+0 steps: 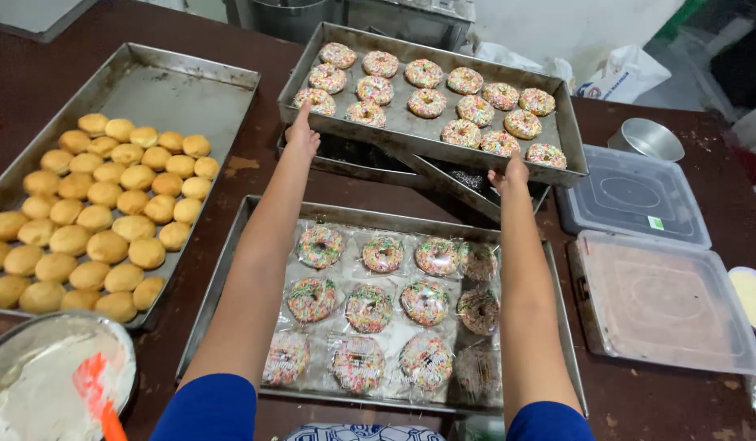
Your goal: The person picks up donuts from a tray and places them into individual plastic bags on a table.
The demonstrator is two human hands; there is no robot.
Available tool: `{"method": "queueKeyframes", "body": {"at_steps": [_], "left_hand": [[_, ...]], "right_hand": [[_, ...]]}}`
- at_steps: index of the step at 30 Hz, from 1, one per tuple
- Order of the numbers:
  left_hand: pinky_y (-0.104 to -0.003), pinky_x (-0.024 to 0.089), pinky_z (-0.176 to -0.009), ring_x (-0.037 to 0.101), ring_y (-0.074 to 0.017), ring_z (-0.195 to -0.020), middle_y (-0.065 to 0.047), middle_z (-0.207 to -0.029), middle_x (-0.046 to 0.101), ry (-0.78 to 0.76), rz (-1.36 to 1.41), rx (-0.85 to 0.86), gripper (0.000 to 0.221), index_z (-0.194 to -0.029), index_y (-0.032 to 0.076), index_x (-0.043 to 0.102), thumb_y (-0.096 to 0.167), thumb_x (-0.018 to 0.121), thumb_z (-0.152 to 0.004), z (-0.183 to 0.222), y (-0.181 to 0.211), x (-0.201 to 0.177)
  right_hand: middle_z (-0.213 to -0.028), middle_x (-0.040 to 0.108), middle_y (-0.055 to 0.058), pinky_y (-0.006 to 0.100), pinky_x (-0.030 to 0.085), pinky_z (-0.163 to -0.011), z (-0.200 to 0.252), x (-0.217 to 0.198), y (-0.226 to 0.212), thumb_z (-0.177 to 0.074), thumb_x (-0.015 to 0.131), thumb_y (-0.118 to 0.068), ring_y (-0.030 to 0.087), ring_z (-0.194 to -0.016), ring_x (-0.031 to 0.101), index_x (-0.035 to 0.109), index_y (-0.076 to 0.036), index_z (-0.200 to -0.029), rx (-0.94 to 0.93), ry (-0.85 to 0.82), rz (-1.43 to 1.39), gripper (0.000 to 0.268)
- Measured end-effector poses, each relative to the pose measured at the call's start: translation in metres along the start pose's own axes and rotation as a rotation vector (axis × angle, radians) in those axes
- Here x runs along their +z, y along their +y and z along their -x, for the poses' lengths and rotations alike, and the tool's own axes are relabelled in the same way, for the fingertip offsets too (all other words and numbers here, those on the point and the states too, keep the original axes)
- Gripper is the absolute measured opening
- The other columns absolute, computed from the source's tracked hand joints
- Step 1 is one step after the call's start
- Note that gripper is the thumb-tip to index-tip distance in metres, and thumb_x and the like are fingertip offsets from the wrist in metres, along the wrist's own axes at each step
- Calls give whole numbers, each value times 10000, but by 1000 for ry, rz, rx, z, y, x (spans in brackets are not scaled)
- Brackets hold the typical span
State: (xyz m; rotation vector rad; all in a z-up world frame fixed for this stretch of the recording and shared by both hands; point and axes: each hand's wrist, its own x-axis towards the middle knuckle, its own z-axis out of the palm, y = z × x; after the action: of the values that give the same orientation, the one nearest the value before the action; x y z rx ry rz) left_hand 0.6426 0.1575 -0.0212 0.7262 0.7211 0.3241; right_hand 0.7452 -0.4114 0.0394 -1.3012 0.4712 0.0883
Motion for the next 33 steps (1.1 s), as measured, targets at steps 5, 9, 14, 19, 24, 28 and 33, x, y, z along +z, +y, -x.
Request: {"method": "queueKeyframes", "body": {"at_steps": [5,9,14,19,24,28,33], "left_hand": [[-435,447,-691,563,-284,-824,-135,-1061,624,158,-82,22,874,-1287,-42,622,524,912,-689,11,-2,28],[-429,524,-708,589,-249,-844,-113,-1095,641,86,-110,20,669,-1268,11,625,424,858,-796,-8,-11,17],[-461,585,-714,687,-322,-1044,-179,-1238,647,-195,42,84,651,-1246,27,558,295,808,-709,8,-4,7],[-559,618,-777,681,-333,-1078,-215,-1287,552,47,13,136,847,-1336,17,270,256,775,-699,57,7,5],[-633,595,-814,669,-346,-1062,-221,-1279,547,26,84,234,847,-1320,38,253,289,769,-697,94,3,-34],[-661,570,-838,662,-378,-1068,-266,-1269,522,-70,150,284,801,-1321,-37,287,334,771,-801,142,8,-86],[-601,594,-794,684,-273,-1013,-113,-1204,601,-58,137,289,651,-1274,150,306,338,696,-788,285,35,-128]], "right_hand": [[-1041,672,87,428,524,-582,-4,-4,-6,-877,694,-495,255,-805,635,607,-120,-1212,20,130,-68,511],[-1139,722,97,448,532,-656,-7,-14,-9,-820,760,-373,273,-917,706,645,-69,-1204,-34,270,-318,503],[-1194,682,170,595,577,-876,-71,-55,1,-800,654,-162,375,-1069,686,610,-30,-1164,-51,72,-416,389],[-1121,627,156,708,448,-885,-82,-81,-12,-769,562,-123,406,-1043,624,548,-106,-1008,132,-81,-269,240],[-1174,599,179,729,478,-975,12,-97,-15,-760,581,-67,421,-1086,614,581,-81,-1033,139,-133,-407,273],[-1166,591,139,723,419,-922,133,-119,-4,-746,591,-106,382,-1075,564,602,-171,-1016,29,-50,-327,278],[-1105,619,186,715,509,-983,292,-174,12,-776,698,-162,404,-1069,593,609,-74,-991,52,34,-449,249]]}}
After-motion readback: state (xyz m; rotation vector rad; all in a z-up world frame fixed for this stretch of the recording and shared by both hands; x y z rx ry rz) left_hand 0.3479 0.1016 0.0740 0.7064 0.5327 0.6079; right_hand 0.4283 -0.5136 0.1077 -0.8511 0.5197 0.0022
